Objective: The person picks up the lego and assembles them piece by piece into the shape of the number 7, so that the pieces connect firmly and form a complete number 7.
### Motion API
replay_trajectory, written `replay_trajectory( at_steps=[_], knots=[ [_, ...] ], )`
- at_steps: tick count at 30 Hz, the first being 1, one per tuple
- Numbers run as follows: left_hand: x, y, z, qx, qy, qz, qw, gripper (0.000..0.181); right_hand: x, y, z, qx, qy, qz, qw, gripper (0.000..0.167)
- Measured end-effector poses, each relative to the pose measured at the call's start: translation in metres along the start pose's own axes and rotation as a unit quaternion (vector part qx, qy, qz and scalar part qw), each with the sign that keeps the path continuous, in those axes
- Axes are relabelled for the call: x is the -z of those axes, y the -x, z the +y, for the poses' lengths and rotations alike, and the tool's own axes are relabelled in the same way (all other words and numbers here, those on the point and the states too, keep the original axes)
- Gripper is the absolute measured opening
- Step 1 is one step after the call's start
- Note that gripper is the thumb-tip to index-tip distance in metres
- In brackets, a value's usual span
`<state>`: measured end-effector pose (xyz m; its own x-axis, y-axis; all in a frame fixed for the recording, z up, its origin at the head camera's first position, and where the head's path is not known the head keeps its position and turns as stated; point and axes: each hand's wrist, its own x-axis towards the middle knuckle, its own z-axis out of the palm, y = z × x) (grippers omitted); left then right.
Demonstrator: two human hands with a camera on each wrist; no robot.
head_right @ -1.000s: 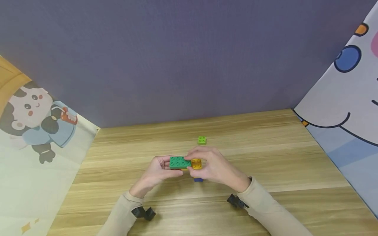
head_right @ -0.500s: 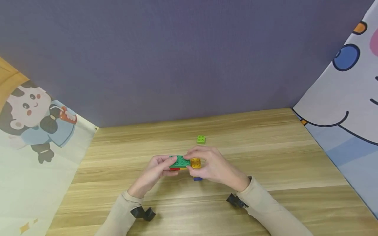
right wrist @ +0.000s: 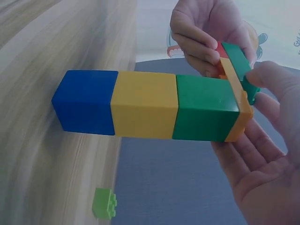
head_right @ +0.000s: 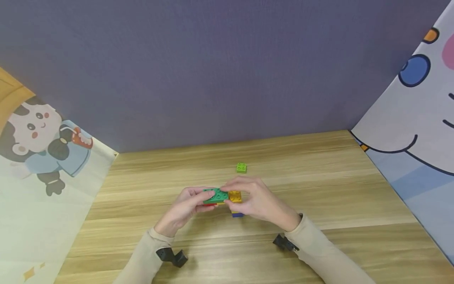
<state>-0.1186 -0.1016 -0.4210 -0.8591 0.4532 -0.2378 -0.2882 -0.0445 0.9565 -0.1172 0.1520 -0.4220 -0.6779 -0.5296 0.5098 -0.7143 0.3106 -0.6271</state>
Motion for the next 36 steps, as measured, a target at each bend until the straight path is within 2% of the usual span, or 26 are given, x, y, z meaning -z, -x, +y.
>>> replay_trajectory(
  at_steps=[7,10,17,23,27,30,34,36],
  knots=[
    [-0.001,0.0,0.0,0.002,0.008,0.003,1.0,0.043,-0.003,0.004,0.006,0.011,-0.004,0.023,0.9997,0.04],
    [-0.002,0.0,0.0,0.004,0.01,0.008,0.9999,0.044,-0.003,0.006,0.006,-0.013,-0.003,0.021,0.9997,0.041],
    [-0.003,-0.002,-0.001,0.014,-0.001,0.015,0.9998,0.045,0.0,0.016,0.011,-0.106,-0.04,0.017,0.9934,0.04],
    [-0.003,-0.003,-0.002,0.007,-0.02,0.015,0.9997,0.045,0.001,0.02,0.018,-0.127,-0.059,0.023,0.9899,0.029],
    [-0.003,-0.002,-0.002,-0.018,-0.054,0.01,0.9983,0.046,0.001,0.021,0.02,-0.133,-0.075,0.022,0.9881,0.03],
    [-0.004,0.001,-0.002,-0.05,-0.103,0.015,0.9934,0.043,0.001,0.022,0.02,-0.138,-0.082,0.022,0.9868,0.03],
    [-0.009,0.001,-0.002,-0.114,-0.17,0.015,0.9786,0.039,0.001,0.023,0.02,-0.139,-0.081,0.024,0.9867,0.029],
    [-0.012,0.0,-0.001,-0.142,-0.188,0.015,0.9717,0.039,0.0,0.023,0.02,-0.137,-0.079,0.026,0.9871,0.029]
  ],
)
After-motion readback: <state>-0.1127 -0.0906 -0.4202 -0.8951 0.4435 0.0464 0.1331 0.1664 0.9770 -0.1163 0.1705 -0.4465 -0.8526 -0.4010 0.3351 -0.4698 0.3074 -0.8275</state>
